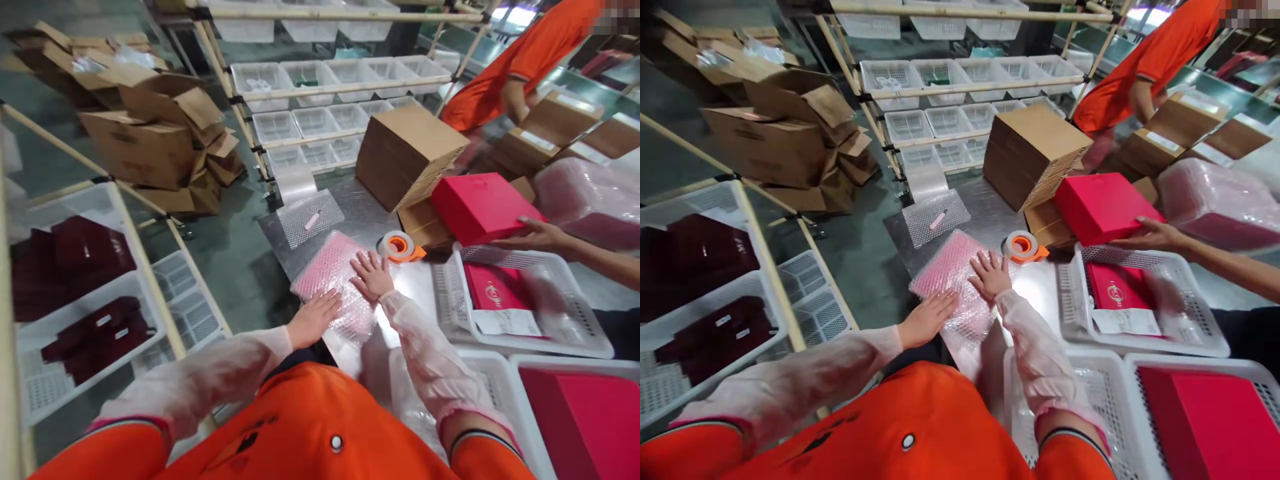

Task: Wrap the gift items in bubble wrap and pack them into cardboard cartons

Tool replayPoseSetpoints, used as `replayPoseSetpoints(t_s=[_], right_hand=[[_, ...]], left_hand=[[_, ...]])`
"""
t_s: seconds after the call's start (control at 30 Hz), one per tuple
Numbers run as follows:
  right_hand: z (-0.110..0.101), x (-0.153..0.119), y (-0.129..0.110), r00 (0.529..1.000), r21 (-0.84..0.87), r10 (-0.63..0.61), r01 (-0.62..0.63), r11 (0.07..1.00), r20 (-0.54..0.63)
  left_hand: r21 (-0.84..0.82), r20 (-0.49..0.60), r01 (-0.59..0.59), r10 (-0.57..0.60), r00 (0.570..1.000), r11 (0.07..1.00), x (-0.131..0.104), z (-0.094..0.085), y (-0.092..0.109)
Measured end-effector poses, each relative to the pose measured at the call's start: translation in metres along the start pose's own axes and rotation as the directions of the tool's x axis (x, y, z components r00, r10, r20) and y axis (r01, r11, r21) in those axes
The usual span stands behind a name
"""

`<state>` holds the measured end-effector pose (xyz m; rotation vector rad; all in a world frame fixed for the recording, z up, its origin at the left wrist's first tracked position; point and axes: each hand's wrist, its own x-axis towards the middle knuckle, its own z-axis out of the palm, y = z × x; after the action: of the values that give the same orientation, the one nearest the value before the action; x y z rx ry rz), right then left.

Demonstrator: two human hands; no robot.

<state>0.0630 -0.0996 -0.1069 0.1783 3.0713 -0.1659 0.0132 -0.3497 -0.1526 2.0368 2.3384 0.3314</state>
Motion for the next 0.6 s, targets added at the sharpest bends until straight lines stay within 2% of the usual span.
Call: replayPoseSetpoints(t_s=[0.1, 0.23, 0.3, 0.37, 0.43, 0.5, 0.57, 0.6], right_hand=[[-0.004, -0.006, -0.004, 0.999, 0.008, -0.036, 0.036, 0.999, -0.016], [0.002, -0.03, -0.031, 0.98, 0.048, -0.197, 0.198, 0.979, -0.012], [0.011, -0.044, -0.048, 0.97, 0.078, -0.239, 0.236, 0.969, 0.043], [0.018, -0.053, -0.061, 0.974, 0.095, -0.21, 0.202, 0.975, 0.088], [0.02, -0.057, -0.071, 0.983, 0.11, -0.16, 0.15, 0.983, 0.094], [0.018, -0.058, -0.078, 0.991, 0.138, -0.107, 0.096, 0.986, 0.08], [0.016, -0.06, -0.084, 0.997, 0.175, -0.049, 0.037, 0.984, 0.06], [0.015, -0.061, -0.086, 0.998, 0.195, -0.027, 0.016, 0.981, 0.053]], left_hand=[[0.047, 0.012, 0.054, -0.055, 0.998, 0.997, -0.002, 0.013, 0.012], [0.035, 0.048, 0.121, -0.122, 0.991, 0.992, -0.007, 0.032, 0.018], [-0.007, 0.039, 0.106, -0.106, 0.994, 0.994, -0.014, 0.04, 0.014], [-0.074, -0.016, 0.018, -0.019, 1.0, 0.997, -0.025, 0.043, 0.005], [-0.144, -0.12, -0.099, 0.082, 0.989, 0.985, -0.038, 0.039, -0.005], [-0.198, -0.244, -0.167, 0.117, 0.963, 0.966, -0.044, 0.026, -0.016], [-0.243, -0.347, -0.183, 0.09, 0.933, 0.953, -0.033, 0.005, -0.026], [-0.26, -0.382, -0.181, 0.071, 0.922, 0.948, -0.017, -0.009, -0.029]])
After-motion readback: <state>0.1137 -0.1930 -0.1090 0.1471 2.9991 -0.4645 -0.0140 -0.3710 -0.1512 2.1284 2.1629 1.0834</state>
